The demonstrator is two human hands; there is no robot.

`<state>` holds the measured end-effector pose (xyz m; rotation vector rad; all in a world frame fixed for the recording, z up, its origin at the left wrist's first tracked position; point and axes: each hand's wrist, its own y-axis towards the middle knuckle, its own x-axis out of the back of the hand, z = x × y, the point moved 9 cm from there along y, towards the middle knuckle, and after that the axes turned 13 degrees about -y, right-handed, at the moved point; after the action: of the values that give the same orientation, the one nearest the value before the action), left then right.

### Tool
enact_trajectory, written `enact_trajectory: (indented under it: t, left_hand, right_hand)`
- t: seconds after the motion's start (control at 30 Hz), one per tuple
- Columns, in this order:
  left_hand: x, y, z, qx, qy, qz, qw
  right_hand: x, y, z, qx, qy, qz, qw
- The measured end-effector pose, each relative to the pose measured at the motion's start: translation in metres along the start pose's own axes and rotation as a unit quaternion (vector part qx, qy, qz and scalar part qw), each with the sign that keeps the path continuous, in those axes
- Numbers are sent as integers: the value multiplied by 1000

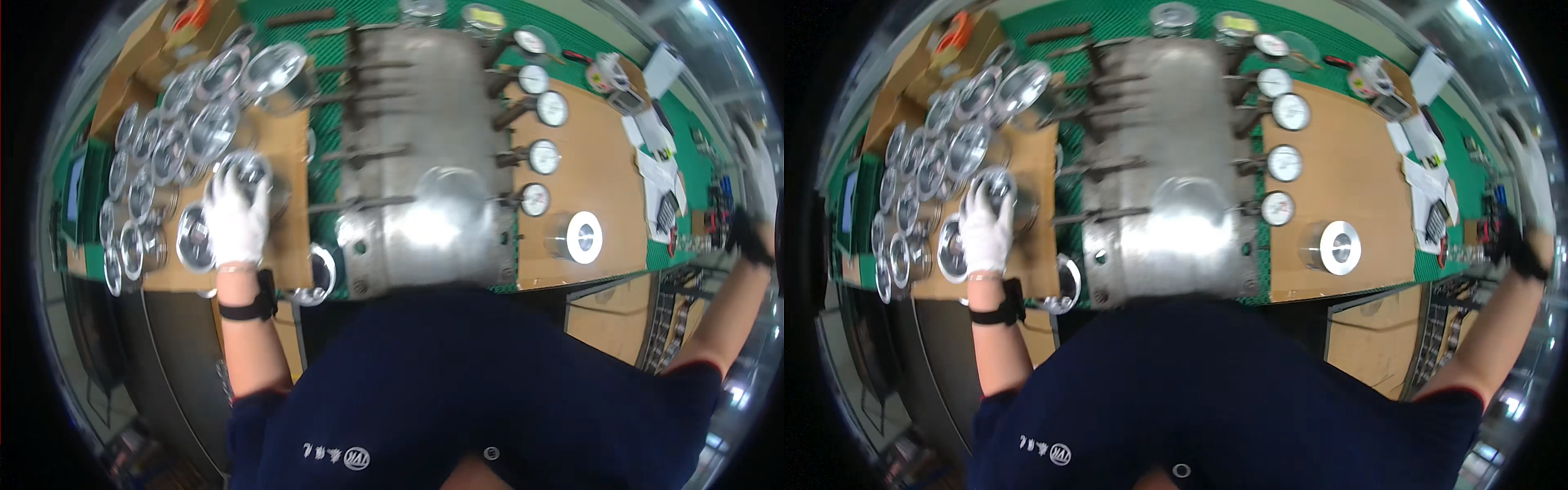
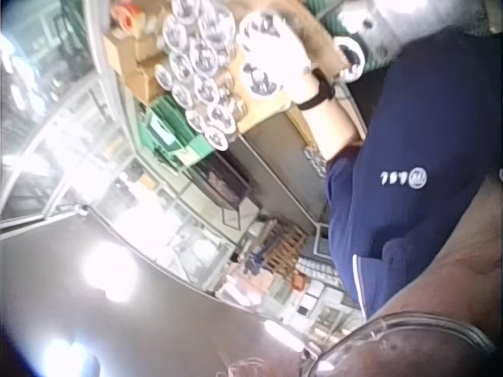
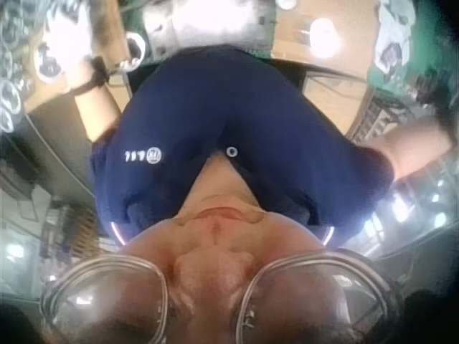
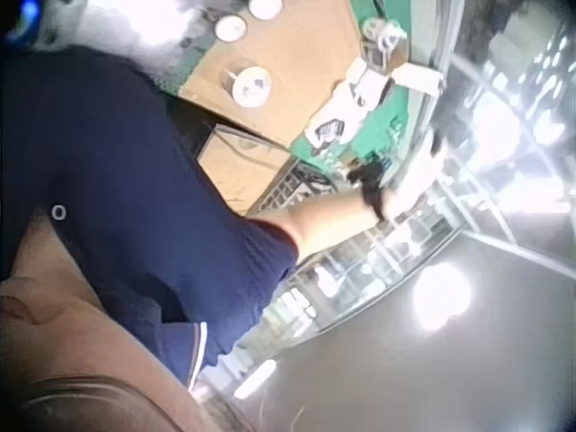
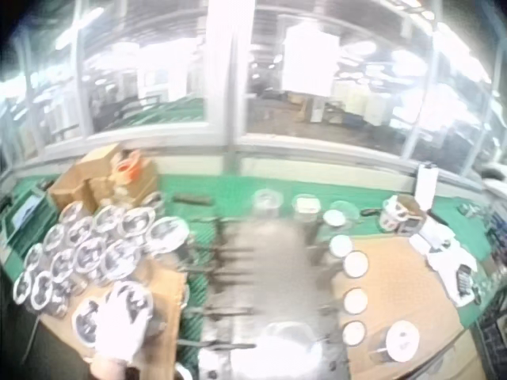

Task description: The person is inspecting engine pistons using various gauges on a workbench and then sorting them into bins.

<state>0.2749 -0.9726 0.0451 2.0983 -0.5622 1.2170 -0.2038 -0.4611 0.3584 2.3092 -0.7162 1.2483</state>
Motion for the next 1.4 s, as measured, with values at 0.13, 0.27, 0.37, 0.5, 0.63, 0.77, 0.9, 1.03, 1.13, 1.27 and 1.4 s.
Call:
enact_trajectory:
  t: [0.13,0.27,0.37,0.5,0.63,0.77,0.9,1.03,1.13,1.27,1.4]
  left_hand:
    - [-12,5,16,15,-42,-47,998]
    - [-29,12,51,181,7,-16,983]
    - [-29,22,41,198,45,0,979]
    - [-22,14,60,229,36,8,973]
    - [-32,16,47,202,15,18,979]
    - [-22,7,49,215,47,8,975]
    - [-23,10,43,214,74,27,974]
    - [-25,11,35,182,78,29,980]
    - [-24,4,34,188,79,28,979]
    - [-27,11,29,184,65,22,980]
    - [-27,8,31,146,108,23,983]
  right_hand:
    - [-36,81,18,90,-135,-62,985]
    - [-58,136,50,-38,187,-63,980]
    - [-104,174,58,3,215,-128,968]
    - [-192,247,100,60,236,-92,966]
    - [-207,293,153,55,312,-31,948]
    - [-231,340,201,58,344,-22,937]
    - [-274,387,249,27,332,29,943]
    - [-327,411,305,-2,279,157,947]
    - [-326,402,326,-44,234,229,944]
    - [-332,400,316,-86,251,197,944]
    - [-347,389,286,-157,384,154,897]
